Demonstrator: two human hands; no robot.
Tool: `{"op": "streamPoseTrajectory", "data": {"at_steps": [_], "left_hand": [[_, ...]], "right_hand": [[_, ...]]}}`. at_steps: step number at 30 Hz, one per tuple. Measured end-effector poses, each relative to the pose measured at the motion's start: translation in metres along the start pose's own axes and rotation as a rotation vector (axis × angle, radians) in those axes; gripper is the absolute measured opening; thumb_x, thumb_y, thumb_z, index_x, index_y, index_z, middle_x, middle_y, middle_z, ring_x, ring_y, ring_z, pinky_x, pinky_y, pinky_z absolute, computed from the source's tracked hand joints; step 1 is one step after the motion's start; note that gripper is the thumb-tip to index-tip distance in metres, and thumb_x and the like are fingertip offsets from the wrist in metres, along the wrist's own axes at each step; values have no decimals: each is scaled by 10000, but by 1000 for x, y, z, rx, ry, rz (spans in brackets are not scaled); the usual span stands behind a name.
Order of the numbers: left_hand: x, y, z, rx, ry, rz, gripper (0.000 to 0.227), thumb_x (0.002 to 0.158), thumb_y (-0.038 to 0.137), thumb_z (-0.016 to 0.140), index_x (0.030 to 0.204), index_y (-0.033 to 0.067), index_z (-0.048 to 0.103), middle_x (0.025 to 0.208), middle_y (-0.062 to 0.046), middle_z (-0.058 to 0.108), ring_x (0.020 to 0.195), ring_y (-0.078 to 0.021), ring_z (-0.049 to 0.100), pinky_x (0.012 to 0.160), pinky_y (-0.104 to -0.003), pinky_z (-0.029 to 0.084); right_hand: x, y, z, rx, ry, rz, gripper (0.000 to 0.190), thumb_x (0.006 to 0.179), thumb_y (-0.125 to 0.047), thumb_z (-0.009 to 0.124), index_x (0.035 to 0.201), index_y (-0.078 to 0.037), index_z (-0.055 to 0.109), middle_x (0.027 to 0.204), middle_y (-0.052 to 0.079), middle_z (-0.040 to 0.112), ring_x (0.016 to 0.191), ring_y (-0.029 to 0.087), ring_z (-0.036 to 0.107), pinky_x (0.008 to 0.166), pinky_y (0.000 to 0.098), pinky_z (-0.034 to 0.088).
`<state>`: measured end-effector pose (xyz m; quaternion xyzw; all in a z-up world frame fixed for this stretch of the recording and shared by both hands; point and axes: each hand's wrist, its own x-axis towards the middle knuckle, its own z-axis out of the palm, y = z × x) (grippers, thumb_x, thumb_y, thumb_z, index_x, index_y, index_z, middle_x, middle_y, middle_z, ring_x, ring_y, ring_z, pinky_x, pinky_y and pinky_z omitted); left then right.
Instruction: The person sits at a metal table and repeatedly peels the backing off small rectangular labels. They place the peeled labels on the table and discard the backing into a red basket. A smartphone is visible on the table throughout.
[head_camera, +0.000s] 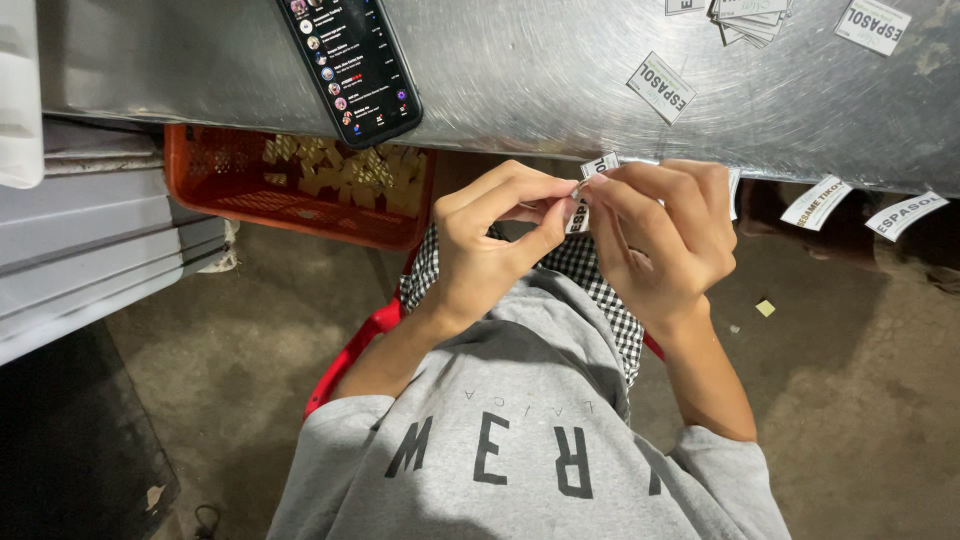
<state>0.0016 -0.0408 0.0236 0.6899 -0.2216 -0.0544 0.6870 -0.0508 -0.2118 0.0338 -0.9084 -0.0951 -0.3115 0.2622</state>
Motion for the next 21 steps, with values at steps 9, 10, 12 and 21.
{"op": "streamPoseTrajectory", "data": {"at_steps": [9,10,12,21], "left_hand": [[-3,3,1,-4,6,-20,160,976,-37,739,1132,-15,715,1058,-73,722,964,-129,755,871,-239,653],[-3,3,1,1,4,-13,158,977,-37,739,1132,-14,716,1059,-72,723,961,-127,754,853,-229,652],[-3,3,1,11,-1,3,156,980,-38,739,1132,-13,719,1061,-71,723,953,-125,752,815,-210,651],[-4,2,2,-2,-10,-8,164,972,-48,743,1131,-17,715,1057,-73,718,958,-125,750,865,-241,654]], "right_hand": [[0,-4,0,-45,10,-10,310,875,26,917,1147,-70,803,1066,38,747,929,236,574,778,317,468],[0,-4,-1,-44,7,-7,309,877,27,916,1149,-68,804,1066,38,748,925,238,566,778,315,466],[-1,-4,-1,-39,1,-4,310,876,28,914,1149,-69,802,1063,37,747,922,241,560,780,316,465],[-4,-1,-1,32,2,14,317,897,39,911,1159,-66,769,1082,50,736,964,237,604,814,322,481]]}}
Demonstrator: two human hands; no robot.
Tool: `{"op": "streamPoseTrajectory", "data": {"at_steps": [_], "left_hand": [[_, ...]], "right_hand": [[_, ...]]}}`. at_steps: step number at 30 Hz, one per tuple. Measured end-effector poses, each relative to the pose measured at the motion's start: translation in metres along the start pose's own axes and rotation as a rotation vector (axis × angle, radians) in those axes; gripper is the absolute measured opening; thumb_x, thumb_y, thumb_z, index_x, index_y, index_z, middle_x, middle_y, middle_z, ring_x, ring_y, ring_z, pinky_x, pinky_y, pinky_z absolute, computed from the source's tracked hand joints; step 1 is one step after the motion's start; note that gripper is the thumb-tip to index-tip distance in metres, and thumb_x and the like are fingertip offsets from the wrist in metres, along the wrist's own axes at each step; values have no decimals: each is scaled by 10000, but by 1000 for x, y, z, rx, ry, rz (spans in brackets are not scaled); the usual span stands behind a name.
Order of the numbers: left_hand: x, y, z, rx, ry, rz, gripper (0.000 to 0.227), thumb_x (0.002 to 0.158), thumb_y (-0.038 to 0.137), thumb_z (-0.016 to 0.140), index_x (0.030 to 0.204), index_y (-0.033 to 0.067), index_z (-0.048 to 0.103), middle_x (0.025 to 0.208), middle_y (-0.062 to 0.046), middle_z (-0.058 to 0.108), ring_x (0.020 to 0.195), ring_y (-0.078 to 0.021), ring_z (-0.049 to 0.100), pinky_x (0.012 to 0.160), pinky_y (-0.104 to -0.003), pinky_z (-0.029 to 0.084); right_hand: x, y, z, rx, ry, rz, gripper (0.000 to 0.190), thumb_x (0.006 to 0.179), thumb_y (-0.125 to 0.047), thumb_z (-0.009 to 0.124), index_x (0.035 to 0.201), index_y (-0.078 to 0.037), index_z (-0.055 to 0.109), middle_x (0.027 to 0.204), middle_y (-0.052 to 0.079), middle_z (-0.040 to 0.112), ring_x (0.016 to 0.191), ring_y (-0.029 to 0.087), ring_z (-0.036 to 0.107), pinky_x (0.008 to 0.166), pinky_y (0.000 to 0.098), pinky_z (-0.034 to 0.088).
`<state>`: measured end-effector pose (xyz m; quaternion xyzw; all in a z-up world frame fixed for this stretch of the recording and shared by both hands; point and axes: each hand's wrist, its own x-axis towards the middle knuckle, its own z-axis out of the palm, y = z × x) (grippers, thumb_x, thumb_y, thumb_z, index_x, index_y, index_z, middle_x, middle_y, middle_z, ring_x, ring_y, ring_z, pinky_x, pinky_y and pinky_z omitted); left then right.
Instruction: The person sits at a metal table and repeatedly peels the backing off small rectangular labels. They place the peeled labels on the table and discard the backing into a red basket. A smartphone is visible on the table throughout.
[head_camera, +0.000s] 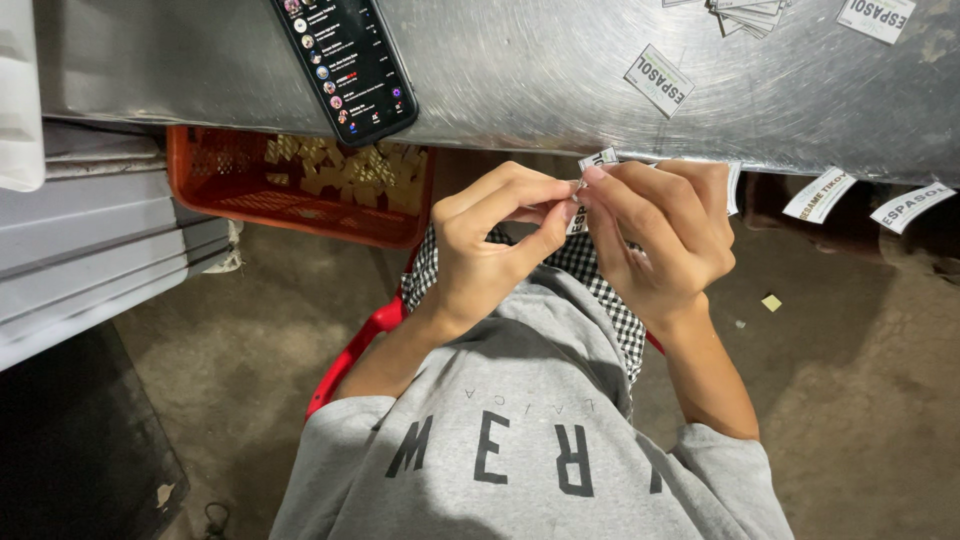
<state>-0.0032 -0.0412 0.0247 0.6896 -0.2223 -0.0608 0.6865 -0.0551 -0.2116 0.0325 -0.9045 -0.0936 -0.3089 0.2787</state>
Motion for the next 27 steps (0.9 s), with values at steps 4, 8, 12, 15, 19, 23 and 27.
{"op": "streamPoseTrajectory", "data": {"at_steps": [4,8,12,15,19,23,27], "left_hand": [[0,0,0,6,-9,10,159,975,-51,740,1128,-16,715,1065,-76,717,960,-125,747,864,-238,658],[-1,0,0,1,-11,0,172,968,-53,739,1134,-16,719,1062,-77,718,956,-131,747,863,-238,662],[-1,-1,0,-5,-24,-16,165,966,-44,733,1127,-17,719,1042,-77,717,953,-137,752,855,-244,661],[2,-1,-2,-9,-70,-36,129,991,-12,714,1119,-10,719,1047,-68,726,939,-125,752,841,-238,655],[9,-1,-8,19,-234,-54,115,964,31,749,1069,-5,722,967,-65,710,819,-103,703,720,-230,577],[14,-4,-8,17,-402,-83,88,942,36,752,1020,5,730,909,-51,713,754,-90,677,655,-227,540],[16,-10,5,131,-495,-149,90,846,64,774,885,12,711,764,-36,666,617,-98,591,565,-255,472]], "right_hand": [[1,1,0,-12,1,-20,316,868,40,904,1137,-64,775,1057,56,724,943,247,592,801,324,483],[1,7,-1,20,-44,-3,264,870,30,887,1065,-63,736,1070,64,682,973,250,583,817,357,466],[-2,12,-3,44,-84,39,254,892,14,890,1038,-65,697,1103,77,638,977,262,556,802,358,440],[-5,15,-7,50,-137,4,251,909,15,870,1059,-65,685,1134,84,622,996,267,559,839,377,437],[-11,24,-17,-14,-198,-220,224,836,-47,840,1019,-62,712,1084,77,637,973,273,568,828,430,427],[-25,33,-28,-89,-202,-342,188,830,-86,812,1008,-94,749,1073,35,655,943,236,563,819,451,438],[-48,30,-38,-154,-256,-383,139,919,-159,858,960,-119,732,1106,25,683,965,224,582,829,450,433]]}}
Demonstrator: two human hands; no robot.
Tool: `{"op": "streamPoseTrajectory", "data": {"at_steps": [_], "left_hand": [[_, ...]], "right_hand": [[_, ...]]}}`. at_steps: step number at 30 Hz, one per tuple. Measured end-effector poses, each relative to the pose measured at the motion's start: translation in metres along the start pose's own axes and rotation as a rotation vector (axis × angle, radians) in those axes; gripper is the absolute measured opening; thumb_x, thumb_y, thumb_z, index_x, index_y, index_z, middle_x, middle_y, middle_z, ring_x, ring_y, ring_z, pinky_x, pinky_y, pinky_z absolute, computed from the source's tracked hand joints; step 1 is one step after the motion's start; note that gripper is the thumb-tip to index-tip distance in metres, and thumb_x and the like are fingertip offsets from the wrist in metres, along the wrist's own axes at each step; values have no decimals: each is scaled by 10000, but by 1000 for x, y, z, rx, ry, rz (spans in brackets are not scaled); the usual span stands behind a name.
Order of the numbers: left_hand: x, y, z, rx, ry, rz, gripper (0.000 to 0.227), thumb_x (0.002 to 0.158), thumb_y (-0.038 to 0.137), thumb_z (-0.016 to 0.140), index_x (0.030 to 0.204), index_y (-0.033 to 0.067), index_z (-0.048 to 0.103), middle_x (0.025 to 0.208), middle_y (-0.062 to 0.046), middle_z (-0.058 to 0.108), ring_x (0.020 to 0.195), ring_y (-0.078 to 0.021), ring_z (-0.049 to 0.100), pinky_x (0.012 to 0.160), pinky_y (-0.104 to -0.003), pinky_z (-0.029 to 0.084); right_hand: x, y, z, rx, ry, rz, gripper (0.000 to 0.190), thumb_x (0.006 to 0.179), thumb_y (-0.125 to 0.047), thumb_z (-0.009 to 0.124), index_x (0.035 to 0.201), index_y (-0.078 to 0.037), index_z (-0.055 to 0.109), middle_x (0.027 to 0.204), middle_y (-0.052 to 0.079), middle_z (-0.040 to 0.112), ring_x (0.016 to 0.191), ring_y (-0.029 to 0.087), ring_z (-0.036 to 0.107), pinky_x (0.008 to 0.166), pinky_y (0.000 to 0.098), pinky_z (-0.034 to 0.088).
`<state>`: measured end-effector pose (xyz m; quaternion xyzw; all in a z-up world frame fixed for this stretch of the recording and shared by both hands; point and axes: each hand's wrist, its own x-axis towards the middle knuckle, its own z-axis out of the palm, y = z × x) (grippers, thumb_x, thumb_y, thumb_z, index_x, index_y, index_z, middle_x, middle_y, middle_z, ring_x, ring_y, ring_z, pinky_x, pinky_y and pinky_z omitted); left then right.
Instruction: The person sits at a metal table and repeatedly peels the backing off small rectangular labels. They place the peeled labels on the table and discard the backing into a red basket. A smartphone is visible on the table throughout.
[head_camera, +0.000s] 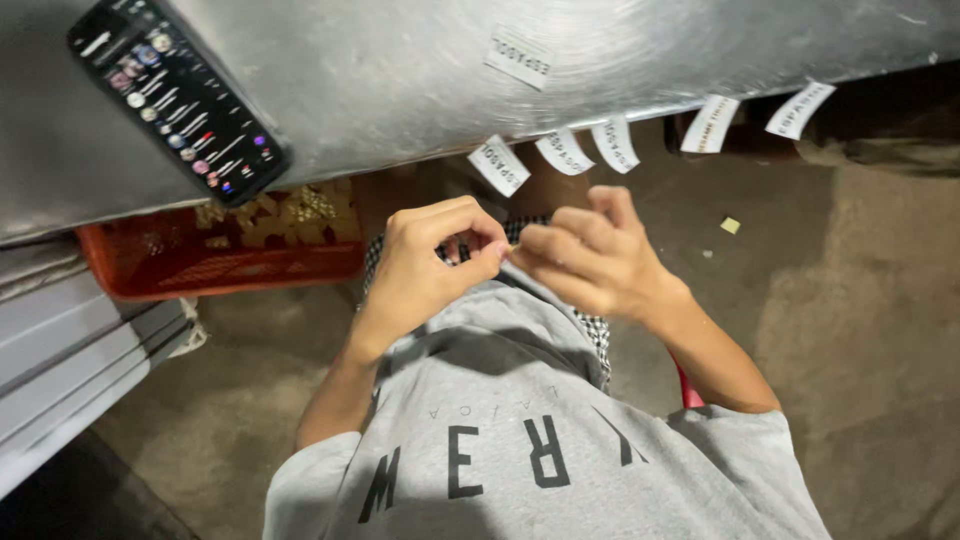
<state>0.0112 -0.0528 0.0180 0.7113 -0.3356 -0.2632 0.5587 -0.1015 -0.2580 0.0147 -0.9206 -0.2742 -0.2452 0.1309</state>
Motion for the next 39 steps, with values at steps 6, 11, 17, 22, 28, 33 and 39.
{"op": "streamPoseTrajectory", "data": {"at_steps": [6,11,17,22,28,33,39], "left_hand": [[-7,-20,25,297,94,-75,130,784,151,765,791,67,666,709,-59,637,599,-196,611,560,-348,477],[-41,-92,10,714,18,-220,246,794,324,760,766,87,699,729,-95,696,606,-292,675,518,-436,486],[-96,-217,-71,1136,95,-428,312,880,406,747,793,106,749,756,-159,707,677,-351,697,605,-477,517],[-122,-272,-122,1395,320,-443,281,1062,321,664,963,60,697,794,-135,705,683,-340,695,592,-460,542],[-104,-272,-105,1138,275,-463,401,916,394,701,1104,40,684,961,-213,722,742,-408,703,599,-515,553],[-69,-255,-64,1244,24,-340,483,825,360,686,1259,147,682,966,-161,752,827,-397,721,876,-561,523],[-65,-205,-34,924,26,-230,409,881,319,668,1201,65,687,1022,-242,723,888,-439,688,799,-534,535]], "right_hand": [[-46,0,-36,-2,-105,280,106,845,-167,788,867,-139,689,1081,54,696,1014,266,627,920,510,441],[-143,88,-132,-403,-237,705,216,918,42,742,1070,-98,682,1151,7,618,1177,212,551,1035,352,425],[-205,156,-138,-743,-505,510,150,894,-60,764,977,-148,676,1147,-14,579,1229,201,480,1047,333,417],[-190,191,-120,-691,-487,491,111,895,-103,774,978,-155,722,1174,-10,610,1259,184,563,1007,324,482],[-171,198,-117,-616,-527,522,180,862,-129,808,1025,-132,731,1120,30,658,1119,209,612,893,341,506],[-120,201,-114,-564,-469,573,253,834,-150,836,1065,-112,739,1075,64,698,1002,230,653,798,355,526],[-13,172,-22,-186,-305,503,345,801,-176,870,1112,-89,749,1022,104,746,861,255,701,684,373,550]]}}
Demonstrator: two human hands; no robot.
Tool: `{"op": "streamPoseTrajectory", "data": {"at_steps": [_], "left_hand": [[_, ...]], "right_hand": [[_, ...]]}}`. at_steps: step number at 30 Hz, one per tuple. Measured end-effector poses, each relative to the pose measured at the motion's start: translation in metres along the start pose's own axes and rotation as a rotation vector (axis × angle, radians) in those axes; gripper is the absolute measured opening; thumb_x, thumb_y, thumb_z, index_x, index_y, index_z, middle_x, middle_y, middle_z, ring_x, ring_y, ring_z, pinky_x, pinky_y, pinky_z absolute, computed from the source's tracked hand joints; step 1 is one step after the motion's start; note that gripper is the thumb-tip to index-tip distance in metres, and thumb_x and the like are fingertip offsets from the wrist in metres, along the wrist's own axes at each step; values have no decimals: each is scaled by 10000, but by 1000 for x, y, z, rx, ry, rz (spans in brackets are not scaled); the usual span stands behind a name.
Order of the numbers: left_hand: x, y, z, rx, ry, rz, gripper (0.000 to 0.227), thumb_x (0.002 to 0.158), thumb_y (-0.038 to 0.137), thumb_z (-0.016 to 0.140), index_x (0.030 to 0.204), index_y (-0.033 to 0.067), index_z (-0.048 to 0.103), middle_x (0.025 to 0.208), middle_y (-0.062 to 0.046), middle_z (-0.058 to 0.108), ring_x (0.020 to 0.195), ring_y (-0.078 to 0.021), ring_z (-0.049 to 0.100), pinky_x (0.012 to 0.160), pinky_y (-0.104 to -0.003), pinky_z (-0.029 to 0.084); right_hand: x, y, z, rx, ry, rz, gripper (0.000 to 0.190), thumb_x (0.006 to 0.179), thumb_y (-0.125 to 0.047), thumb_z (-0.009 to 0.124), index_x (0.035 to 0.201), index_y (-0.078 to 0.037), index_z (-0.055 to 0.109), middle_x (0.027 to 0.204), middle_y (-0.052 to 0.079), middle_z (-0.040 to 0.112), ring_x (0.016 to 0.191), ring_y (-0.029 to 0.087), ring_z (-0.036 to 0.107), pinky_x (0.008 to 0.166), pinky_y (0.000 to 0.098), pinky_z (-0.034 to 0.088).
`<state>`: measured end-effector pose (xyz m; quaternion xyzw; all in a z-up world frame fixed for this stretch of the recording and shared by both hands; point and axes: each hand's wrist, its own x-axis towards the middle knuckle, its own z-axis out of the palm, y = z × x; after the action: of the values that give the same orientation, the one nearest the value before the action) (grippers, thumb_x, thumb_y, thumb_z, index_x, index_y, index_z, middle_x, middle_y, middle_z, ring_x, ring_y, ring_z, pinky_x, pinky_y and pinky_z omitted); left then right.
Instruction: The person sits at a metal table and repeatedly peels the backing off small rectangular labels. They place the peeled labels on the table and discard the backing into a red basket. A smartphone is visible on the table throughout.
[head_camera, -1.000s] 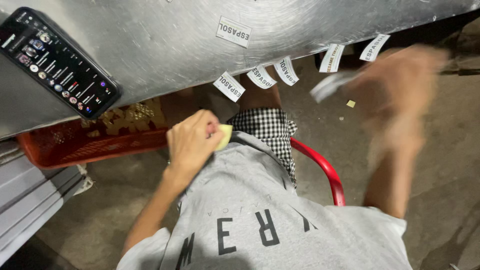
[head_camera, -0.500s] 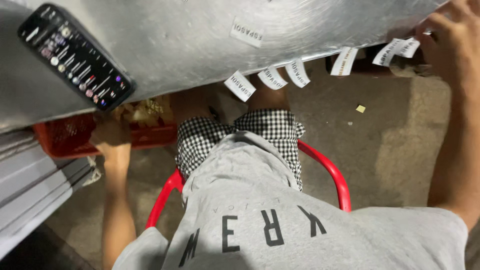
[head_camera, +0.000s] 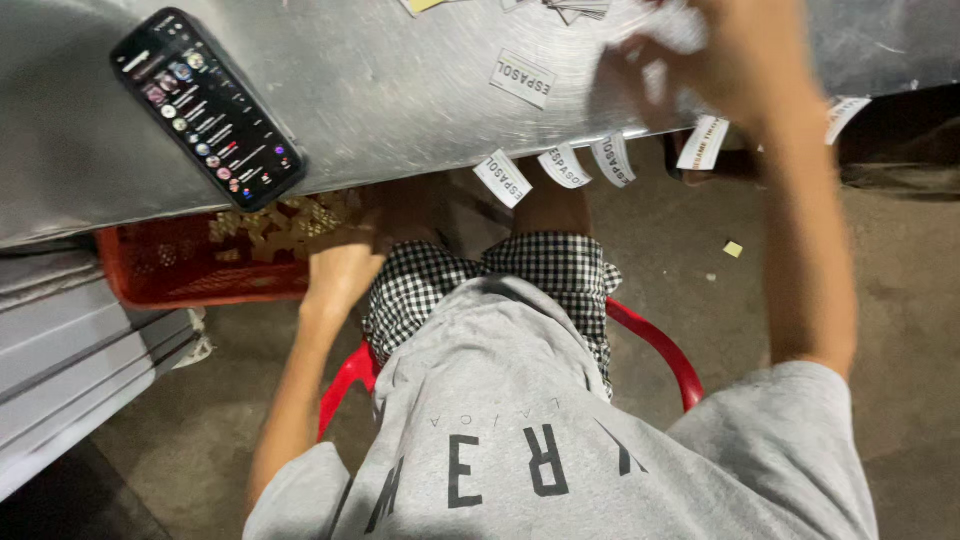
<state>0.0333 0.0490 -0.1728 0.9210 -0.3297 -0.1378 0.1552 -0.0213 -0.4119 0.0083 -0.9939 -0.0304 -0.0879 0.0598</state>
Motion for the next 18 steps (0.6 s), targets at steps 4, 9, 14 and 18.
{"op": "streamPoseTrajectory", "data": {"at_steps": [4,9,14,18], "left_hand": [[-1,36,-34,-43,-338,-13,353,965,390,672,1081,58,702,941,-198,735,884,-395,695,768,-526,554],[-3,80,-80,-723,-166,151,322,921,242,686,1181,53,708,908,-106,780,742,-197,712,681,-364,570],[18,96,-92,-1071,127,-49,215,1022,130,650,1202,21,698,959,-77,787,814,-67,713,703,-232,578],[23,95,-82,-1301,238,-110,199,1048,110,632,1198,-12,678,1024,-63,769,900,-106,737,783,-244,606]], "right_hand": [[28,-71,19,114,30,-75,471,797,-342,916,1102,-62,691,1099,105,667,973,271,640,758,413,504],[23,-122,34,207,82,-58,349,872,-208,892,1118,-78,680,1074,64,585,1053,275,595,863,402,497],[40,-151,48,395,83,48,317,848,-212,888,1034,-62,679,967,70,619,874,291,616,736,402,485],[44,-193,54,414,121,-24,216,876,-154,848,1017,-82,702,942,58,637,849,294,621,736,419,459]]}}
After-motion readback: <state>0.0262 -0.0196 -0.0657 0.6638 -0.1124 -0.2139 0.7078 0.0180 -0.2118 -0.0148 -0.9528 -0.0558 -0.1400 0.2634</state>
